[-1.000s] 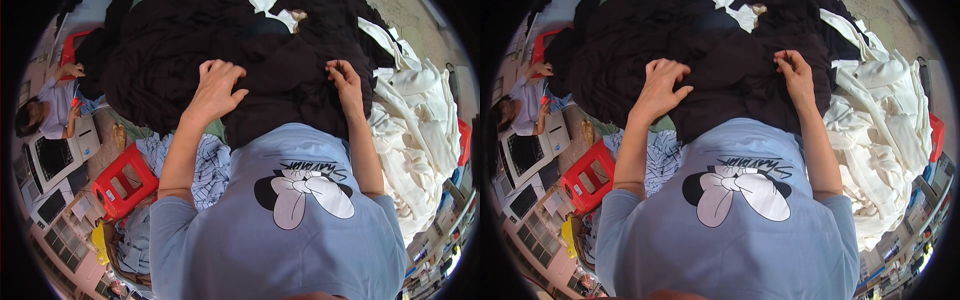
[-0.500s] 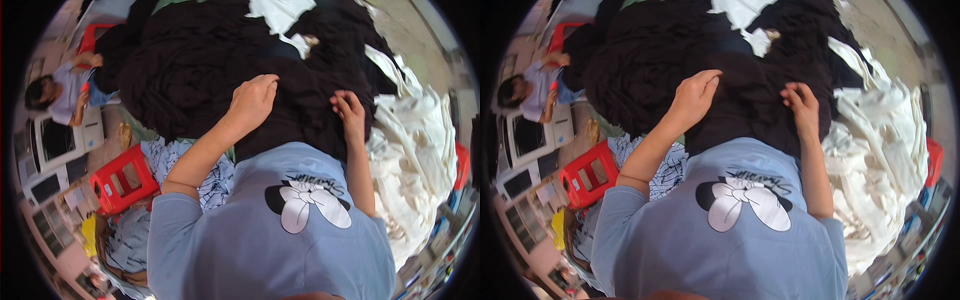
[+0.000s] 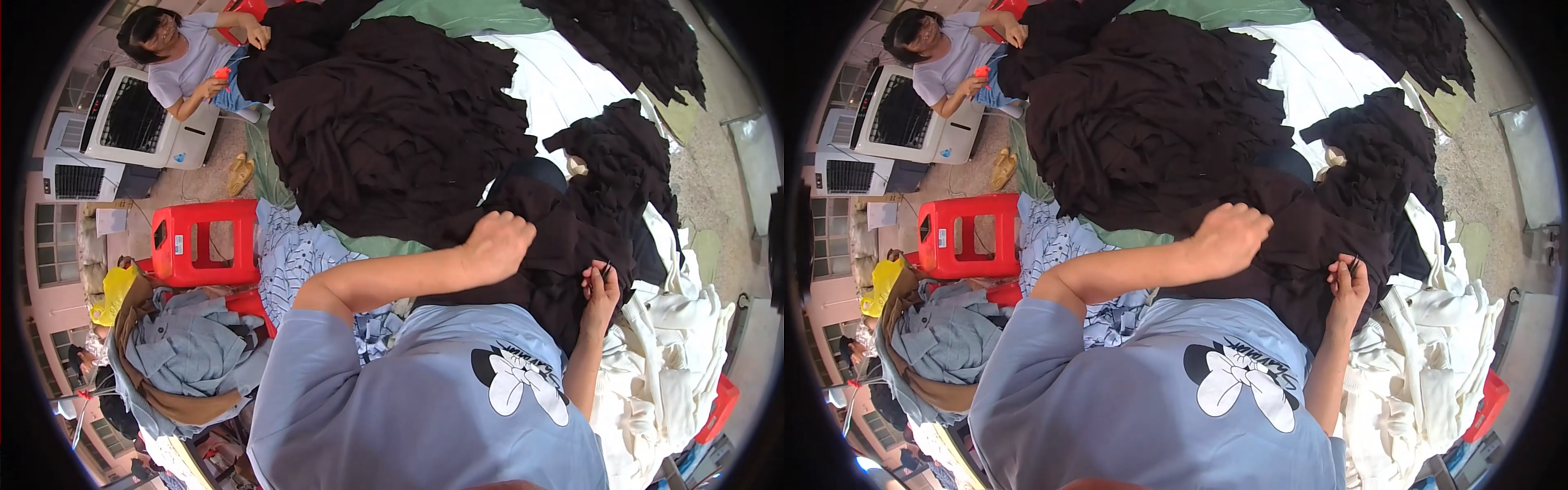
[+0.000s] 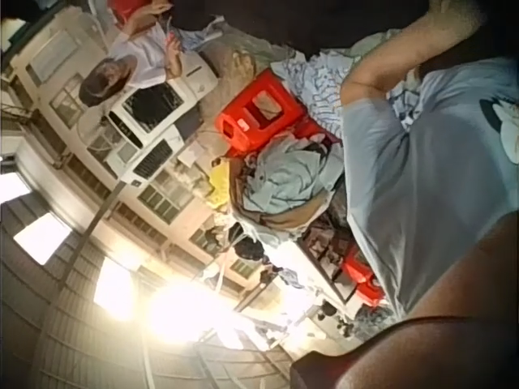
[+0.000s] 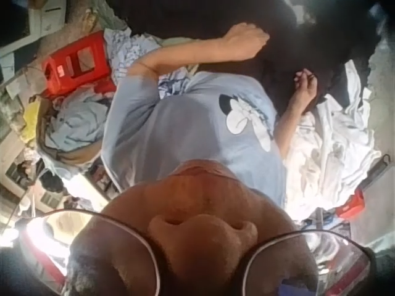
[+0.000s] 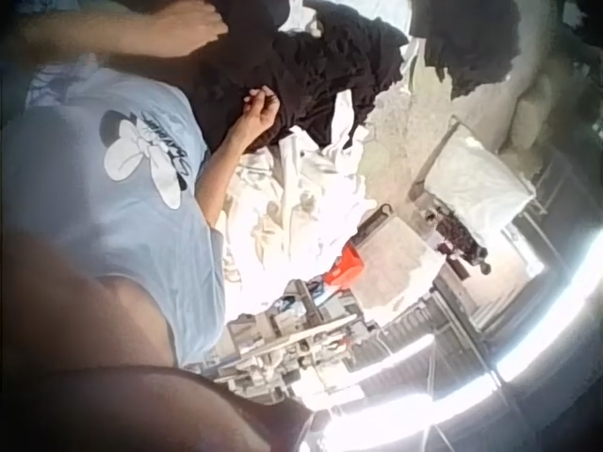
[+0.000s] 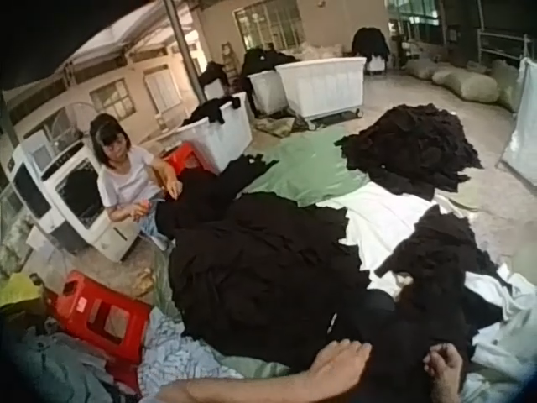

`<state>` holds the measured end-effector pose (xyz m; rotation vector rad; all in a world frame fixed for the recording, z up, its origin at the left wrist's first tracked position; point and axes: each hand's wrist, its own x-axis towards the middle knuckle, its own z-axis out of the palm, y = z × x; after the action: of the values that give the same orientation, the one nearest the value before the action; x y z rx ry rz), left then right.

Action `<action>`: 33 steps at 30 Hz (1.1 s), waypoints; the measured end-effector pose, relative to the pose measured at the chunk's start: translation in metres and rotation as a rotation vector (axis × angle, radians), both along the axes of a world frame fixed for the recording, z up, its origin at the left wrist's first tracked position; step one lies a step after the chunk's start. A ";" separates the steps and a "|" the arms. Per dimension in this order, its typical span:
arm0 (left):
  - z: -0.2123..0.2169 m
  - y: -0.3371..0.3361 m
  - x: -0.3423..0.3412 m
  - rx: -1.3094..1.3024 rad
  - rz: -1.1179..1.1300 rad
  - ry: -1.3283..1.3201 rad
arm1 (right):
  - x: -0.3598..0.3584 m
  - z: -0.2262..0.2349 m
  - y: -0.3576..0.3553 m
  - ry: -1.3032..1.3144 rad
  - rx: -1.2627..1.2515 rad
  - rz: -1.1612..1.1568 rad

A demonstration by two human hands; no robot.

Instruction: Checking and sorting black garments in a textile workshop.

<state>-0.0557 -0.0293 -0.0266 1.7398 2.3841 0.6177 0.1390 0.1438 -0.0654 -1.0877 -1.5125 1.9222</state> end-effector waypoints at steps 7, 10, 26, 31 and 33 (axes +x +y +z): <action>0.032 -0.001 -0.027 0.303 0.213 -0.673 | 0.007 -0.003 0.000 0.000 0.001 -0.017; 0.036 -0.009 -0.023 0.069 0.146 -0.552 | 0.007 -0.001 -0.002 0.000 -0.010 0.000; 0.030 -0.010 -0.080 0.183 0.330 -0.645 | 0.007 0.000 -0.008 0.097 0.002 -0.024; 0.028 -0.004 -0.079 0.021 0.453 -1.460 | 0.011 -0.002 -0.006 0.056 -0.036 -0.048; 0.031 -0.008 -0.072 -0.215 0.289 -1.150 | 0.010 -0.002 -0.006 0.056 -0.023 -0.043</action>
<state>-0.1274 -0.0371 0.0042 0.6031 1.7218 0.9845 0.1493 0.1377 -0.0675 -1.0588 -1.4295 1.9293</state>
